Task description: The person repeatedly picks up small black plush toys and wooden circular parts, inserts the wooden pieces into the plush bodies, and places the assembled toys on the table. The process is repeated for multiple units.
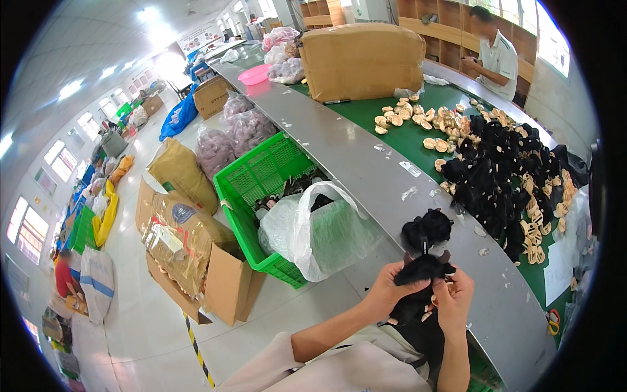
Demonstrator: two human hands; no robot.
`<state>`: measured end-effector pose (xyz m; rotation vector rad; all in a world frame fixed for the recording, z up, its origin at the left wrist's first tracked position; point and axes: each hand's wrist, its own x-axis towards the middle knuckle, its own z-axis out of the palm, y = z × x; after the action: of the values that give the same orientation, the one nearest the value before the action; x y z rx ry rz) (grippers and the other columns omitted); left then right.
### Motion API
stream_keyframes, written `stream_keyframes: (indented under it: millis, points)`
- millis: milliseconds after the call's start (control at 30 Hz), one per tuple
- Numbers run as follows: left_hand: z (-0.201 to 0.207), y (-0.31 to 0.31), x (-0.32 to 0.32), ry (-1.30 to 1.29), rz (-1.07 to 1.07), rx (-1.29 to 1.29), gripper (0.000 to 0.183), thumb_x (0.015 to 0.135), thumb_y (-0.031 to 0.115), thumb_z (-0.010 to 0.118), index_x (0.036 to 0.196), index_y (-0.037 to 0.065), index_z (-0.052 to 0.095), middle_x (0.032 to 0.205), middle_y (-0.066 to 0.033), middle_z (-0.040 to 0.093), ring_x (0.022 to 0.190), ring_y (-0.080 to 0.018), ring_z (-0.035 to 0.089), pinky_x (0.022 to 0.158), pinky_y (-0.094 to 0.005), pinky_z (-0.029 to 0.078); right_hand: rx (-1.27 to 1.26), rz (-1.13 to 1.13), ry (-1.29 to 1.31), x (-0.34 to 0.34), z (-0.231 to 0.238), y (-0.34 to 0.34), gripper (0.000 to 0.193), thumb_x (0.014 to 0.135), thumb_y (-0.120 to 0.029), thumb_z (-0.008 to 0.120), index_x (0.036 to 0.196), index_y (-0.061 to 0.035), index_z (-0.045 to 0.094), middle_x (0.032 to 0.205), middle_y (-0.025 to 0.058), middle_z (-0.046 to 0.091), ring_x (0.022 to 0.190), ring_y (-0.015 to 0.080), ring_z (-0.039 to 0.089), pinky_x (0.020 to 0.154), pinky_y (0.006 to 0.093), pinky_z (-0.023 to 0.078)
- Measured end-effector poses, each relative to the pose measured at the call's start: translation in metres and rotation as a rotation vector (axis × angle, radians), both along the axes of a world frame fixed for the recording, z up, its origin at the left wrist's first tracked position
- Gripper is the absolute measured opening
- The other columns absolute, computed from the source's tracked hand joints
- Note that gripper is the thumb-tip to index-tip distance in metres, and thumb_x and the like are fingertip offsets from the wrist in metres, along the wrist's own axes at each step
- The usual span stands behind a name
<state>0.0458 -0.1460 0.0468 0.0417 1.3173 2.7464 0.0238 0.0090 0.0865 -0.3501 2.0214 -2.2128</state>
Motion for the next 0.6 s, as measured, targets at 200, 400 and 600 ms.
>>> stream_keyframes:
  millis: [200,400,600]
  points:
    - [0.001,-0.003,0.003,-0.086,-0.128,0.143,0.022,0.086,0.006,0.074,0.107,0.002,0.067,0.098,-0.0015,0.068,0.089,-0.0089,0.062,0.078,-0.0264,0.050,0.059,-0.049,0.042,0.003,0.000,0.000,0.011,0.087,0.002,0.057,0.097,0.0035,0.061,0.068,-0.0030,0.055,0.054,0.0010,0.047,0.047,0.0179,0.034]
    - [-0.017,0.004,-0.003,-0.024,-0.043,-0.084,0.024,0.090,0.016,0.072,0.106,0.000,0.064,0.092,-0.0011,0.066,0.079,-0.0085,0.063,0.072,-0.0245,0.052,0.022,-0.097,-0.003,0.004,0.001,0.006,0.003,0.087,0.002,0.057,0.089,0.0017,0.058,0.069,-0.0039,0.052,0.057,0.0005,0.045,0.048,0.0182,0.033]
    - [-0.026,0.009,-0.002,-0.138,-0.073,0.012,0.030,0.091,0.016,0.069,0.113,-0.001,0.058,0.098,-0.0031,0.065,0.089,-0.0095,0.062,0.078,-0.0253,0.052,0.143,-0.152,0.109,0.005,-0.017,0.021,0.005,0.087,0.002,0.056,0.083,-0.0011,0.053,0.068,-0.0044,0.048,0.054,0.0008,0.043,0.047,0.0182,0.030]
